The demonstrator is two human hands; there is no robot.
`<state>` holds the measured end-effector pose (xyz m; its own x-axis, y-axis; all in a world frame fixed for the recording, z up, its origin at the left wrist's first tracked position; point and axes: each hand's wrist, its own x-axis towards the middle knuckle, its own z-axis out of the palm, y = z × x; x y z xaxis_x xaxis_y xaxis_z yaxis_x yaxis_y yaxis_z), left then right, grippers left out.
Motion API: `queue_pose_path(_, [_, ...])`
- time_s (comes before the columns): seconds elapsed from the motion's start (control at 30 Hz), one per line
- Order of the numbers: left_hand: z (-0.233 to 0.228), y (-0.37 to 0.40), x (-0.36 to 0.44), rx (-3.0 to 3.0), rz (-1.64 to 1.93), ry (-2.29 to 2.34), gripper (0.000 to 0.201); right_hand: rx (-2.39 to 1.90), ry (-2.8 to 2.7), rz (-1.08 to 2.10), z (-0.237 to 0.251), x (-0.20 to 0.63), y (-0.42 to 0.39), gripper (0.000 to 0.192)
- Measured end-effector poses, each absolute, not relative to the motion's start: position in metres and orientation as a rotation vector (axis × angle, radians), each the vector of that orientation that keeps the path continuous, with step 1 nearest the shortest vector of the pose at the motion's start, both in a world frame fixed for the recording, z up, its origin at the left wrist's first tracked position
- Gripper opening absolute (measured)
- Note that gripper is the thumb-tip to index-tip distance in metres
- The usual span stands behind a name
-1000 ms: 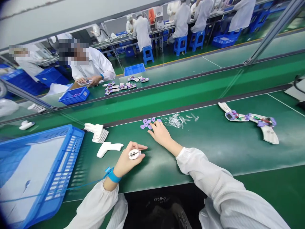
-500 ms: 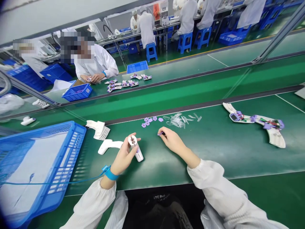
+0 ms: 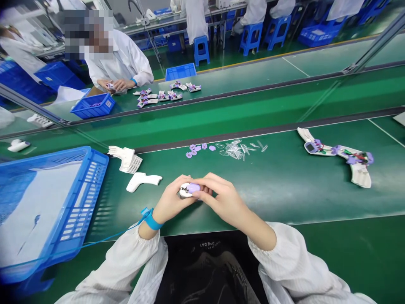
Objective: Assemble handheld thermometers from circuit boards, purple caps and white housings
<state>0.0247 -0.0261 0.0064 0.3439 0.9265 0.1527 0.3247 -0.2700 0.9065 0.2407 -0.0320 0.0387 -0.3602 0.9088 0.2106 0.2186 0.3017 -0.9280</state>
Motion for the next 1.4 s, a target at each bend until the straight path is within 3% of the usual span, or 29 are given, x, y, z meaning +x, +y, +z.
queue_pose_path(0.3, [0.014, -0.033, 0.027, 1.783, 0.734, 1.341, 0.025, -0.927, -2.032, 0.724, 0.033, 0.235, -0.031, 0.031])
queue_pose_path(0.43, [0.013, -0.033, 0.024, 1.907, 0.685, 1.316, 0.022, -0.904, -2.099, 0.707, 0.037, 0.234, -0.033, 0.031])
queue_pose_path(0.6, [0.023, -0.033, 0.026, 2.186, 0.526, 1.201, 0.012, -0.988, -2.085, 0.776, 0.044, 0.233, -0.037, 0.009])
queue_pose_path(0.77, [0.032, -0.027, 0.027, 2.222, 0.32, 1.186, 0.021, -0.999, -1.963, 0.775, 0.033, 0.238, -0.041, 0.008])
queue_pose_path(0.9, [0.026, -0.025, 0.015, 2.055, 0.41, 1.068, 0.05, -1.0, -1.828, 0.794, 0.013, 0.267, -0.043, 0.019])
queue_pose_path(1.1, [-0.001, -0.041, 0.015, 1.941, 0.701, 0.917, 0.029, -1.245, -1.949, 1.052, -0.001, 0.304, -0.065, 0.012])
queue_pose_path(1.27, [-0.014, -0.047, 0.025, 2.172, 0.578, 0.893, 0.029, -1.318, -2.231, 1.046, -0.007, 0.289, -0.077, 0.033])
queue_pose_path(1.4, [-0.013, -0.05, 0.026, 2.265, 0.524, 0.985, 0.026, -1.318, -2.143, 0.979, -0.015, 0.275, -0.082, 0.034])
